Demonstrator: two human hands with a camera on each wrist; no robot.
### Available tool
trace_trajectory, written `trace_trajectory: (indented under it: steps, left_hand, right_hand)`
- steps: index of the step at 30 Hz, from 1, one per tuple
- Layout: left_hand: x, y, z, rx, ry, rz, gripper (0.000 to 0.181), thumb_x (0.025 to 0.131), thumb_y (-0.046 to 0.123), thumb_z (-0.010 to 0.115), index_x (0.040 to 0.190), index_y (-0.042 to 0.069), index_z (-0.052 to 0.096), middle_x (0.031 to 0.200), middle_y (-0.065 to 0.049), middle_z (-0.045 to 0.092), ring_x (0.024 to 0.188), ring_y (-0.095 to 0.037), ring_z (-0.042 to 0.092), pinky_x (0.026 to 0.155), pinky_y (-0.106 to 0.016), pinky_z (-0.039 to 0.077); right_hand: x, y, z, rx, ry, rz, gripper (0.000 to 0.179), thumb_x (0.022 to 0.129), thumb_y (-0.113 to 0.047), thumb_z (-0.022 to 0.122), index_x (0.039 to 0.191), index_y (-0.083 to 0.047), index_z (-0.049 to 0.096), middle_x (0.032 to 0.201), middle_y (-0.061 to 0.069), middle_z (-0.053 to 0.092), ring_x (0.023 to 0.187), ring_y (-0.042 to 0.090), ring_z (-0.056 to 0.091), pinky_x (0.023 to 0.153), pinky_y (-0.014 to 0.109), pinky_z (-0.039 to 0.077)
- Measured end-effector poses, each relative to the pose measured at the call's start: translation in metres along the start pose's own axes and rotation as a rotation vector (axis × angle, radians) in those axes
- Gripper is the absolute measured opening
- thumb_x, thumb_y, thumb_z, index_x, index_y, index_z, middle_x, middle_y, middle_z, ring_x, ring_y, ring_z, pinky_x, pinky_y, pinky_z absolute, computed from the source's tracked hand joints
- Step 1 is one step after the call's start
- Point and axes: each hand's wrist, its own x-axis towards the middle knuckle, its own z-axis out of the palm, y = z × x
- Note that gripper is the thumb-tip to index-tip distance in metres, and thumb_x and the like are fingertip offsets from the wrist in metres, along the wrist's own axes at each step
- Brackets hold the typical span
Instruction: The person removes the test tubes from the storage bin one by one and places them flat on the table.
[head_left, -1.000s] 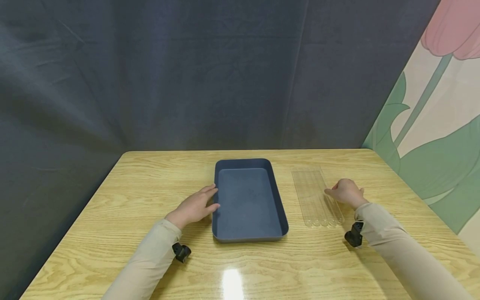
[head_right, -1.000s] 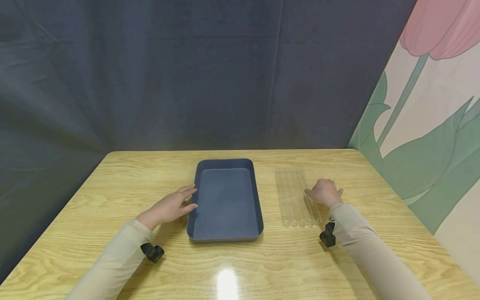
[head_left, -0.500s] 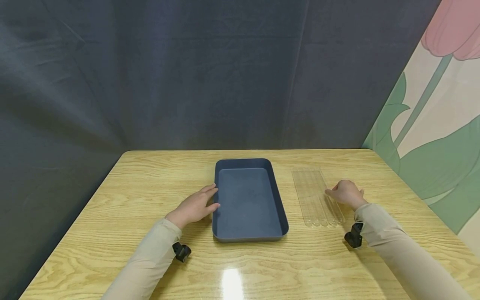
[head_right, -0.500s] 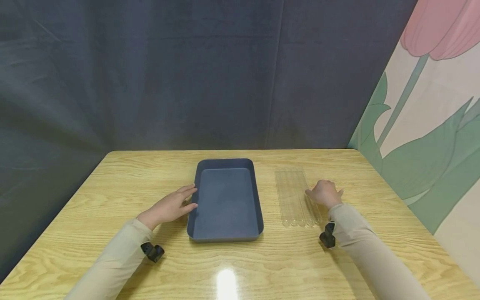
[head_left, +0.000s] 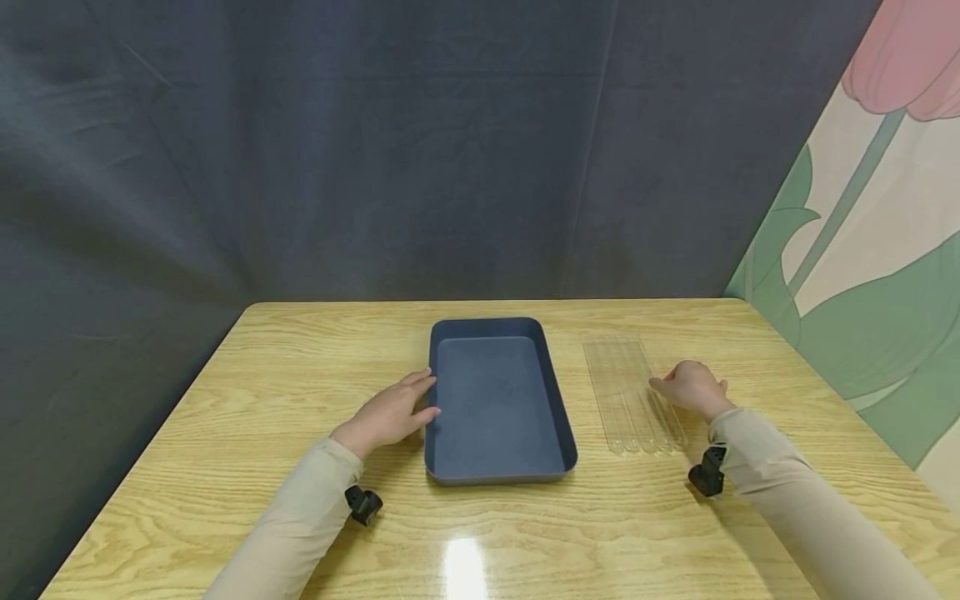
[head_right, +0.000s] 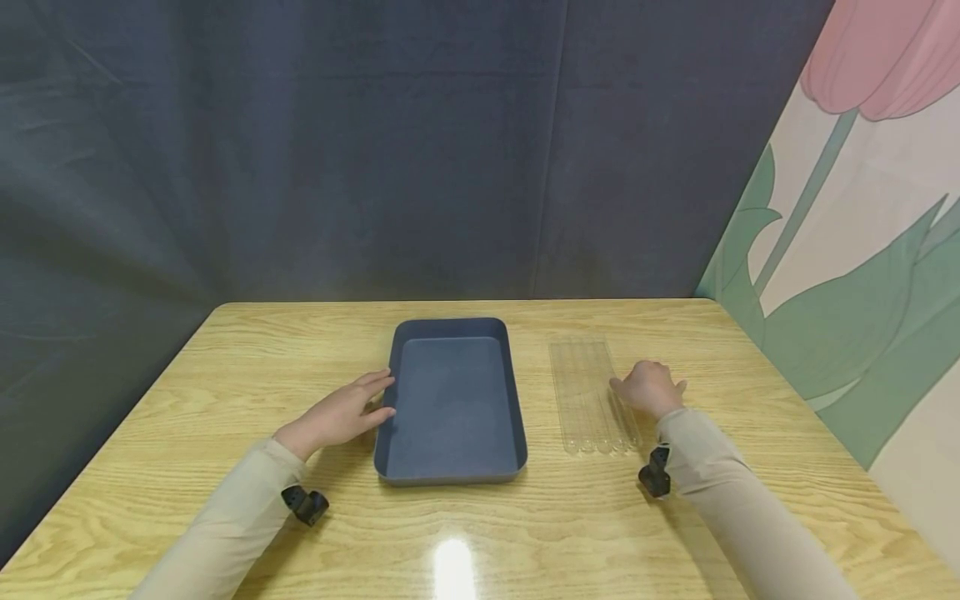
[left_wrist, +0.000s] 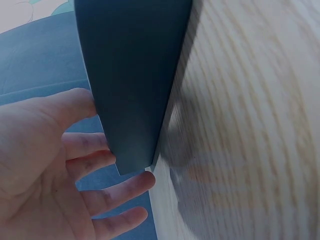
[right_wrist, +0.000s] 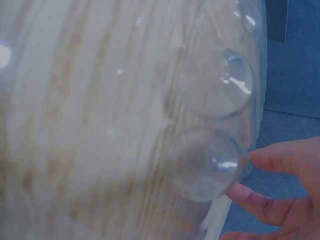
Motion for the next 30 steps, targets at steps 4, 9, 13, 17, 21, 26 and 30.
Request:
trace_trajectory:
  steps: [4,9,13,17,21,26,30]
  left_hand:
    - [0.000,0.000,0.000,-0.001,-0.001,-0.003,0.058,0.095,0.026,0.057,0.141,-0.005,0.038,0.150,-0.018,0.029,0.135,-0.033,0.032,0.107,-0.045,0.032]
    - [0.000,0.000,0.001,0.001,0.001,0.000,0.058,0.095,0.027,0.057,0.141,-0.004,0.038,0.149,-0.018,0.029,0.135,-0.033,0.032,0.108,-0.045,0.032]
    - [0.000,-0.001,0.001,-0.002,0.002,0.005,0.059,0.095,0.027,0.056,0.141,-0.004,0.037,0.150,-0.018,0.029,0.135,-0.033,0.032,0.108,-0.045,0.031]
    - [0.000,-0.002,0.001,-0.006,0.002,0.016,0.058,0.095,0.027,0.056,0.141,-0.005,0.037,0.149,-0.018,0.029,0.135,-0.034,0.032,0.108,-0.046,0.031]
    - [-0.001,-0.002,0.001,-0.011,-0.003,0.026,0.059,0.096,0.027,0.056,0.141,-0.005,0.037,0.150,-0.019,0.028,0.134,-0.034,0.032,0.107,-0.046,0.032]
    - [-0.002,-0.003,-0.002,-0.010,-0.013,0.035,0.059,0.096,0.027,0.055,0.141,-0.005,0.036,0.150,-0.019,0.027,0.133,-0.036,0.033,0.106,-0.047,0.033]
    - [-0.003,-0.003,-0.003,-0.007,-0.024,0.037,0.059,0.096,0.027,0.055,0.142,-0.005,0.036,0.150,-0.019,0.027,0.133,-0.037,0.033,0.106,-0.048,0.033]
  right_hand:
    - [0.000,0.000,0.000,0.006,0.001,0.005,0.038,0.092,-0.028,0.054,0.059,-0.010,0.051,0.053,-0.001,0.044,0.060,0.020,0.045,0.092,0.080,0.005]
    - [-0.001,-0.001,-0.002,0.014,0.000,0.005,0.037,0.092,-0.027,0.054,0.063,-0.006,0.055,0.054,-0.001,0.044,0.061,0.020,0.044,0.091,0.080,0.006]
    - [-0.003,-0.003,-0.004,0.012,0.000,0.006,0.036,0.093,-0.028,0.053,0.071,0.000,0.060,0.057,0.000,0.047,0.063,0.021,0.046,0.091,0.080,0.007]
    - [-0.004,-0.004,-0.006,0.012,0.002,0.011,0.035,0.093,-0.027,0.053,0.074,0.002,0.061,0.059,0.002,0.048,0.064,0.021,0.046,0.092,0.079,0.008]
    - [-0.002,-0.002,-0.007,0.015,0.007,0.011,0.036,0.093,-0.027,0.054,0.081,0.005,0.063,0.067,0.007,0.055,0.070,0.027,0.051,0.092,0.079,0.009]
    - [-0.001,-0.002,-0.010,0.008,0.024,-0.018,0.039,0.092,-0.028,0.054,0.095,0.011,0.061,0.081,0.015,0.060,0.085,0.036,0.054,0.091,0.080,0.011]
    - [-0.003,-0.008,-0.014,-0.002,0.047,-0.061,0.040,0.092,-0.028,0.054,0.098,0.011,0.061,0.083,0.018,0.060,0.085,0.038,0.054,0.089,0.080,0.013]
